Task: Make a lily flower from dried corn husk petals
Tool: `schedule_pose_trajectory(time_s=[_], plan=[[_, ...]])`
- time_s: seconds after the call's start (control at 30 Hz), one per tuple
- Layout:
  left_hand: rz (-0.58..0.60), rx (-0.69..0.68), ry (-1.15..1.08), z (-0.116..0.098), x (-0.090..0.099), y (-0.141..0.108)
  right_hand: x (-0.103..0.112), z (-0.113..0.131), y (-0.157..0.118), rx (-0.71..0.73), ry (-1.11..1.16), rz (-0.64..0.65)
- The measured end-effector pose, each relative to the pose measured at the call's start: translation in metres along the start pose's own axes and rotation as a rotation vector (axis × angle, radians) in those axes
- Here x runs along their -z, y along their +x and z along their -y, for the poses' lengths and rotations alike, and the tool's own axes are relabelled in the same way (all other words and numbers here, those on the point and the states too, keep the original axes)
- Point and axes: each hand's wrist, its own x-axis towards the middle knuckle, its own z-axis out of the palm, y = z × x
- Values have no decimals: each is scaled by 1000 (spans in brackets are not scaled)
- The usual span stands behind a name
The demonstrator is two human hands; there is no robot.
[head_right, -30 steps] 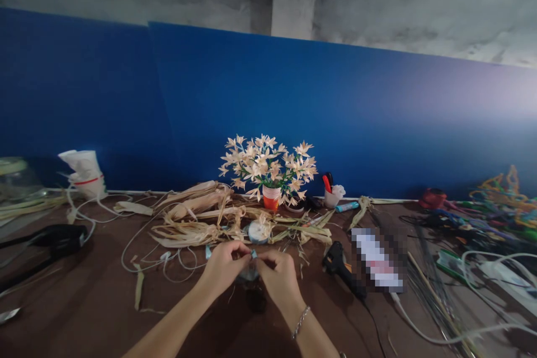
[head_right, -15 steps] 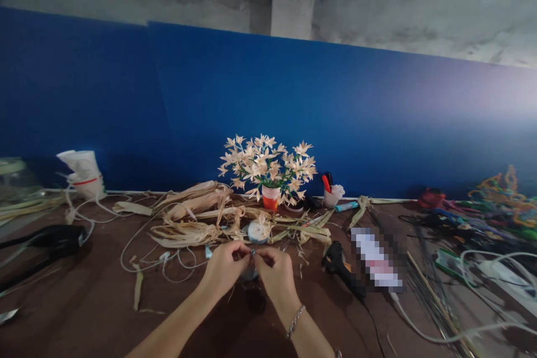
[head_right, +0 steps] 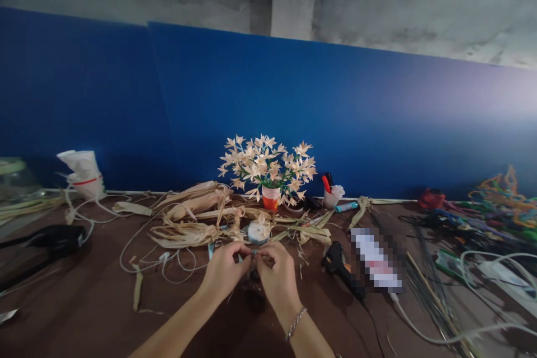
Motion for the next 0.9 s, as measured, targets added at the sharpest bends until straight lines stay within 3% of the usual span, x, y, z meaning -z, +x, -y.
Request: schedule_pose_trajectory(time_s=[0.13, 0.33, 0.9], plan=[[4, -5, 0, 0, 0, 0, -3, 0, -2, -113, 70, 66], [16, 20, 20, 0, 0, 0, -2, 3, 0, -24, -23, 34], [-13, -22, 115, 1, -7, -5, -4, 3, -1, -147, 21, -10]])
